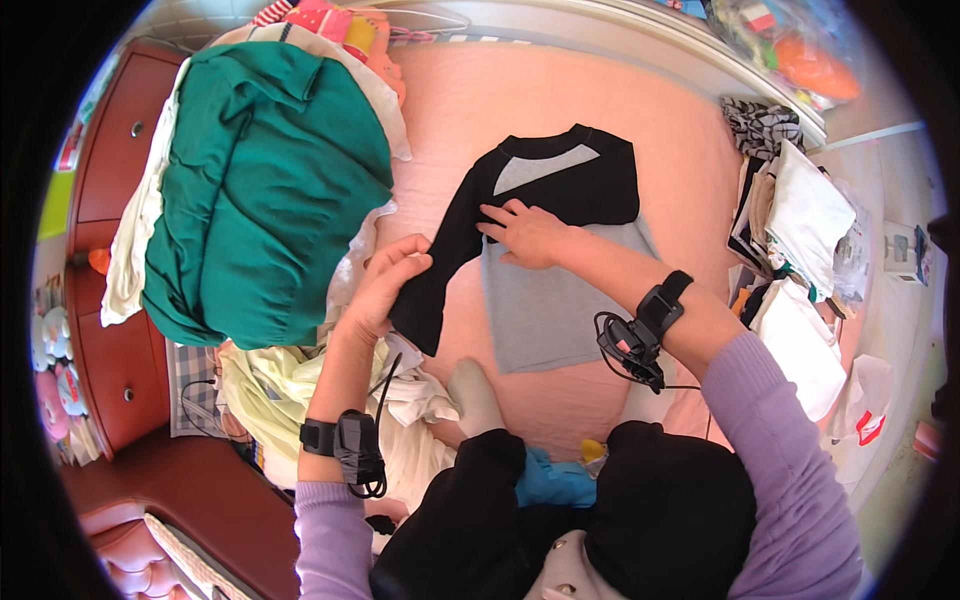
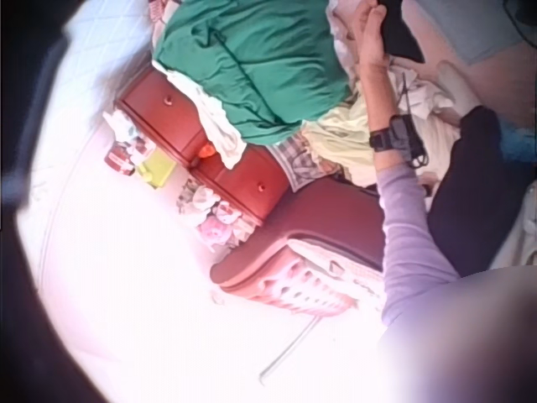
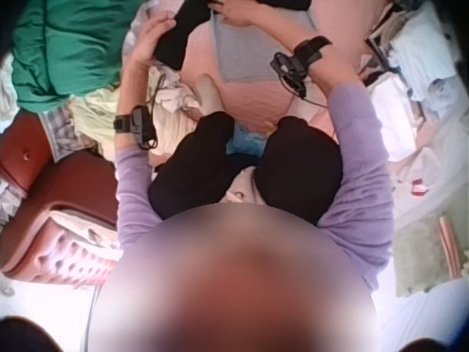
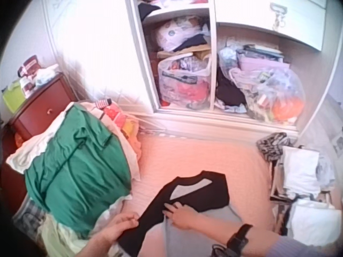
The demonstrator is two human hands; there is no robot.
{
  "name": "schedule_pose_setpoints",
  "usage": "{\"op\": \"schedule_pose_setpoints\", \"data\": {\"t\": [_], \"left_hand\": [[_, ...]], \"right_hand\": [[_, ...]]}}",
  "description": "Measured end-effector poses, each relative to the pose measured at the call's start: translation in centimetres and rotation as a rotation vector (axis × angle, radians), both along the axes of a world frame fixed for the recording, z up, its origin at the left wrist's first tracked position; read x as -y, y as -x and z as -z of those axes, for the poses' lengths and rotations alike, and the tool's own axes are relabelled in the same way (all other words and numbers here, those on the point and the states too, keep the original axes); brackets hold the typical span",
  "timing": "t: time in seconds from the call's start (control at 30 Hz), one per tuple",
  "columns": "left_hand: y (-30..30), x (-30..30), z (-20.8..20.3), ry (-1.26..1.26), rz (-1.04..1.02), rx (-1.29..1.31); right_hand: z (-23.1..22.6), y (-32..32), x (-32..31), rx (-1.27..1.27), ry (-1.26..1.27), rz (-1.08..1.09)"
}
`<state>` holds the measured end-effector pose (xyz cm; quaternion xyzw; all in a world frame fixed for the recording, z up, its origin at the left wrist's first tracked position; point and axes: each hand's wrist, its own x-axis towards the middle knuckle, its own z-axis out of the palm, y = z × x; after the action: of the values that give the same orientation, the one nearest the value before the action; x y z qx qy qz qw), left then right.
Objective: The person folds several shirts one by one on a pink mat, smoothing each garment and stacking the folded items to the right. The shirts include a white long-sleeve, a white short-sleeve with a graphic, a gray and black raglan, and a cream short-sleeve.
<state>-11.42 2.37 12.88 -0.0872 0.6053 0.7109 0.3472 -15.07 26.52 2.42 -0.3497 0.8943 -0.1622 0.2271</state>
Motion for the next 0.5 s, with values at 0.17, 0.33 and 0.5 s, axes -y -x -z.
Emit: {"op": "schedule_pose_setpoints", "data": {"t": [0.17, 0.33, 0.5], "left_hand": [[-1.1, -2.7, 1.2, 0.101, 0.177, -0.065], [-3.2, -7.7, 3.3, -0.064, 0.359, 0.007], [-4.5, -11.7, 5.2, 0.053, 0.291, -0.021]], "right_hand": [[1.0, 1.4, 0.2, 0.043, 0.019, 0.042], [2.5, 3.8, 0.0, 0.166, 0.133, 0.173], [2.2, 4.7, -1.0, 0.625, 0.526, 0.361]]}}
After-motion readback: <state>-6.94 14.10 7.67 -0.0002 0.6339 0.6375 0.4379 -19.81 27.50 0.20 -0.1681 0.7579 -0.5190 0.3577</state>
